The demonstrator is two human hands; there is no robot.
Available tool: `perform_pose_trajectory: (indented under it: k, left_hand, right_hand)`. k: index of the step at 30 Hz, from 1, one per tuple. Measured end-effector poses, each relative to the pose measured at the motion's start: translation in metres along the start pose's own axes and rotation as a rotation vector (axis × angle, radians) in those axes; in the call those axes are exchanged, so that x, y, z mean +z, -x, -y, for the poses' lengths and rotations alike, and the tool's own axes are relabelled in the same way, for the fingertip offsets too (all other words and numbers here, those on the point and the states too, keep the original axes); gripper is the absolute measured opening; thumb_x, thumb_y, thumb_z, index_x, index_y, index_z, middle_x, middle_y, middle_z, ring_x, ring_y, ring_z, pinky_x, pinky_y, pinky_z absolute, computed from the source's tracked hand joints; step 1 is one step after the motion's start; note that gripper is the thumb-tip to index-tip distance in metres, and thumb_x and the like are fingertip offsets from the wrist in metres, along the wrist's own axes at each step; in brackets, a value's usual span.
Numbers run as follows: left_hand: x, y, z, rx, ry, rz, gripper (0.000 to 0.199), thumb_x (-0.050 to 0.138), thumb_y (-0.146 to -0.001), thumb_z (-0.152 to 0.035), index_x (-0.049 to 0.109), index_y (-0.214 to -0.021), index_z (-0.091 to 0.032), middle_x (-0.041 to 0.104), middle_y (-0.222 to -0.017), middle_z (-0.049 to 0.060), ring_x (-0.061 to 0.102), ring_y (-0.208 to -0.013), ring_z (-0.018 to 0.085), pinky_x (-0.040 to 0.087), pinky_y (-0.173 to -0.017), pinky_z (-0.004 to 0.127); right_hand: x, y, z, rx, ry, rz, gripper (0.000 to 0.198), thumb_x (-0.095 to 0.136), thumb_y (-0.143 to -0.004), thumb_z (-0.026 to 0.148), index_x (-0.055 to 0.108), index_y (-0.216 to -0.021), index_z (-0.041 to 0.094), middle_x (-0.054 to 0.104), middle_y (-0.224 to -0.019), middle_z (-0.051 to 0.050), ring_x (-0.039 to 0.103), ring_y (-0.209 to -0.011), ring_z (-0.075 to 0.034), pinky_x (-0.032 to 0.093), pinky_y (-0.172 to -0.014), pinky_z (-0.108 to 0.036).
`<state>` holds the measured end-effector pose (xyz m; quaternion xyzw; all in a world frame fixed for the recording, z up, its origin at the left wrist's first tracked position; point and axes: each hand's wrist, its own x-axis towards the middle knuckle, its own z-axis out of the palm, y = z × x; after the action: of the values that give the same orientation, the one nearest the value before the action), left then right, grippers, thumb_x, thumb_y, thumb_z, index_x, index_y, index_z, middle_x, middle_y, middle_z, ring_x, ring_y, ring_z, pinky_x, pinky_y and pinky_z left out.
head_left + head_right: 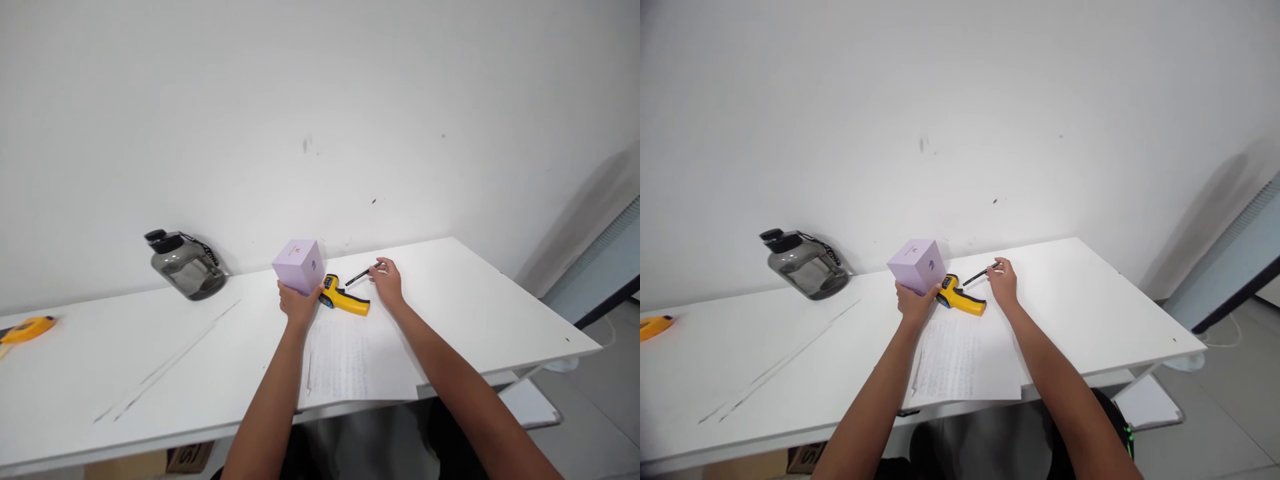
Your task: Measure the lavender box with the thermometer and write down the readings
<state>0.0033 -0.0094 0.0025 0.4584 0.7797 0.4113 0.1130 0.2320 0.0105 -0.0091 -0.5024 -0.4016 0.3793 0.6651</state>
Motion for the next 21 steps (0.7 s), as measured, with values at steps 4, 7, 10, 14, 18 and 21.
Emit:
perform_pose_trajectory:
  k: [4, 7, 10, 14, 18, 21]
  left_hand:
    - [0.0, 0.001, -0.002, 0.004, -0.019, 0.036, 0.124, 0.078, -0.059, -0.064, 0.011, -0.151, -0.013, 0.038, -0.153, 0.025, 0.037, -0.145, 0.036, 0.028, -0.119, 0.051]
    - [0.0, 0.001, -0.004, -0.005, -0.029, 0.025, 0.126, 0.078, -0.059, -0.063, 0.01, -0.152, -0.012, 0.039, -0.152, 0.026, 0.038, -0.144, 0.037, 0.03, -0.118, 0.051]
    - [0.0, 0.002, -0.005, 0.003, -0.042, 0.005, 0.129, 0.077, -0.059, -0.063, 0.007, -0.153, -0.009, 0.04, -0.152, 0.026, 0.036, -0.145, 0.038, 0.03, -0.118, 0.05]
    - [0.0, 0.003, -0.008, -0.014, -0.054, 0.007, 0.13, 0.077, -0.059, -0.063, 0.007, -0.154, -0.008, 0.036, -0.155, 0.026, 0.032, -0.147, 0.038, 0.028, -0.12, 0.049]
    - [0.001, 0.006, -0.013, -0.07, -0.091, -0.017, 0.128, 0.072, -0.063, -0.066, 0.006, -0.155, -0.007, 0.028, -0.159, 0.027, 0.022, -0.151, 0.04, 0.021, -0.122, 0.051]
    - [0.002, 0.008, -0.016, -0.091, -0.104, -0.023, 0.126, 0.069, -0.066, -0.067, 0.004, -0.156, -0.006, 0.025, -0.161, 0.028, 0.018, -0.152, 0.039, 0.017, -0.123, 0.051]
  right_hand:
    - [0.004, 0.003, -0.005, -0.01, 0.005, -0.056, 0.047, 0.064, -0.073, 0.036, 0.053, -0.117, 0.023, 0.054, -0.097, 0.0, 0.066, -0.08, -0.016, 0.062, -0.071, -0.034]
    - [0.008, 0.0, -0.011, -0.013, 0.03, -0.051, 0.052, 0.061, -0.073, 0.031, 0.05, -0.123, 0.025, 0.051, -0.105, -0.001, 0.065, -0.079, -0.015, 0.063, -0.067, -0.033]
    - [0.011, -0.01, -0.017, 0.012, 0.087, 0.029, 0.058, 0.062, -0.071, 0.028, 0.051, -0.127, 0.025, 0.052, -0.11, -0.003, 0.065, -0.075, -0.015, 0.064, -0.066, -0.034]
    - [0.015, -0.021, -0.022, 0.07, 0.0, 0.097, 0.062, 0.067, -0.072, 0.033, 0.05, -0.13, 0.027, 0.051, -0.111, -0.002, 0.067, -0.078, -0.015, 0.066, -0.073, -0.036]
    - [0.016, -0.023, -0.022, 0.122, -0.166, 0.149, 0.066, 0.075, -0.069, 0.034, 0.047, -0.129, 0.029, 0.05, -0.108, 0.0, 0.071, -0.081, -0.016, 0.064, -0.081, -0.039]
    - [0.017, -0.02, -0.022, 0.146, -0.195, 0.162, 0.066, 0.076, -0.067, 0.033, 0.046, -0.125, 0.03, 0.049, -0.106, 0.001, 0.072, -0.08, -0.016, 0.064, -0.082, -0.04]
